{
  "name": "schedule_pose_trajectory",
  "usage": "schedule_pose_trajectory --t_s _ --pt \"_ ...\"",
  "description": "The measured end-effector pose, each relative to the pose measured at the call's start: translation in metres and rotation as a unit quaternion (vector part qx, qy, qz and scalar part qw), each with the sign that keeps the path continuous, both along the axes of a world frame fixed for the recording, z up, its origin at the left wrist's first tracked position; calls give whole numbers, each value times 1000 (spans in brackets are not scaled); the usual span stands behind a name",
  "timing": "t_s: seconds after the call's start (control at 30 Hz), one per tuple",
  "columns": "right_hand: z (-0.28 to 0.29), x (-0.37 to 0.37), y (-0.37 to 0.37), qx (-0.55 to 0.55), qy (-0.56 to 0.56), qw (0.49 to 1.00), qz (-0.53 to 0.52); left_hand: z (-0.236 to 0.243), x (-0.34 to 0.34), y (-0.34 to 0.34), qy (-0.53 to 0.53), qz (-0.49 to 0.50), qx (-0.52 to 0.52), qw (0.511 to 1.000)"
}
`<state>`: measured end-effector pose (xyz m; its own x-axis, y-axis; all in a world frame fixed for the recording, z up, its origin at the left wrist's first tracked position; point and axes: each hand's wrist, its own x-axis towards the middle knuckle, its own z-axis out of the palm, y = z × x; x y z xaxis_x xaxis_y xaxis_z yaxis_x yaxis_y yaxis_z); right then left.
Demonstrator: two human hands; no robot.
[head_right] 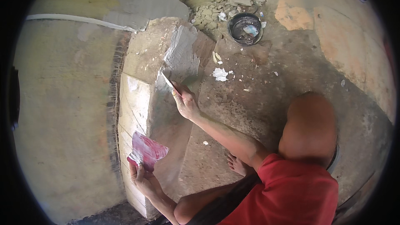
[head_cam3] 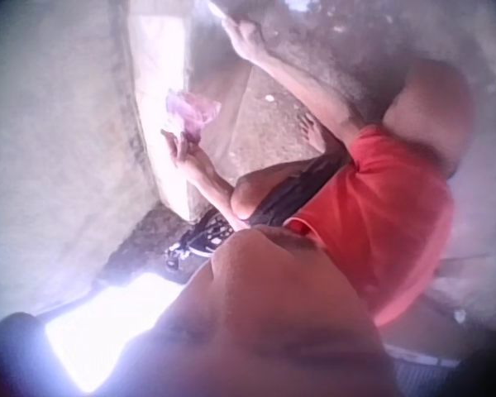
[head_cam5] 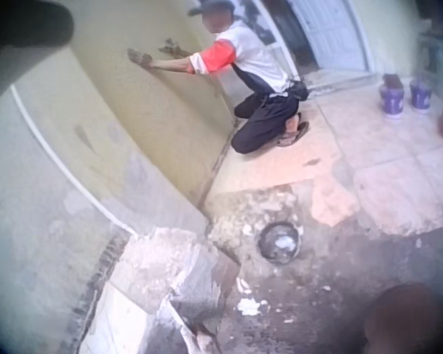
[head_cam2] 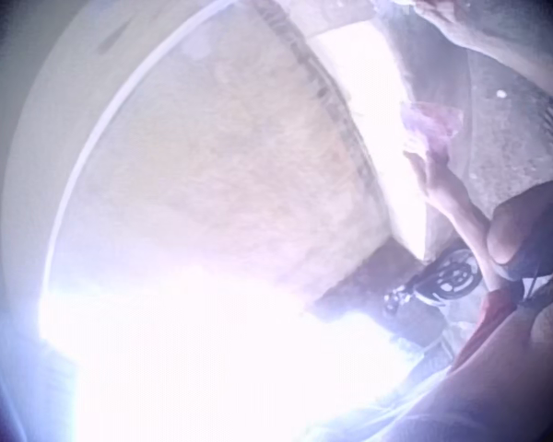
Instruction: The person applies white plaster to a wall corner and adjacent surfaces using a trowel. They repeatedly scoop plaster from a bucket and smooth it onto the wall, occasionally standing to retrieve more material before resuming the application.
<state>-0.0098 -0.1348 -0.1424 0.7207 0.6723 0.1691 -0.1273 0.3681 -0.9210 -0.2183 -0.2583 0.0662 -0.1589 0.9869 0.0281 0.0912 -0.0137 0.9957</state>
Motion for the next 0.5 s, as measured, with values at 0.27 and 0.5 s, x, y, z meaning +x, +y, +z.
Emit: schedule_pose_trajectory --t_s 0.27,0.5 --pt "8 58 -16 156 536 824 93 -22 3 5 -77 -2 -88 993" --pt "33 104 -65 114 192 918 328 -90 42 67 -261 -120 -255 923"
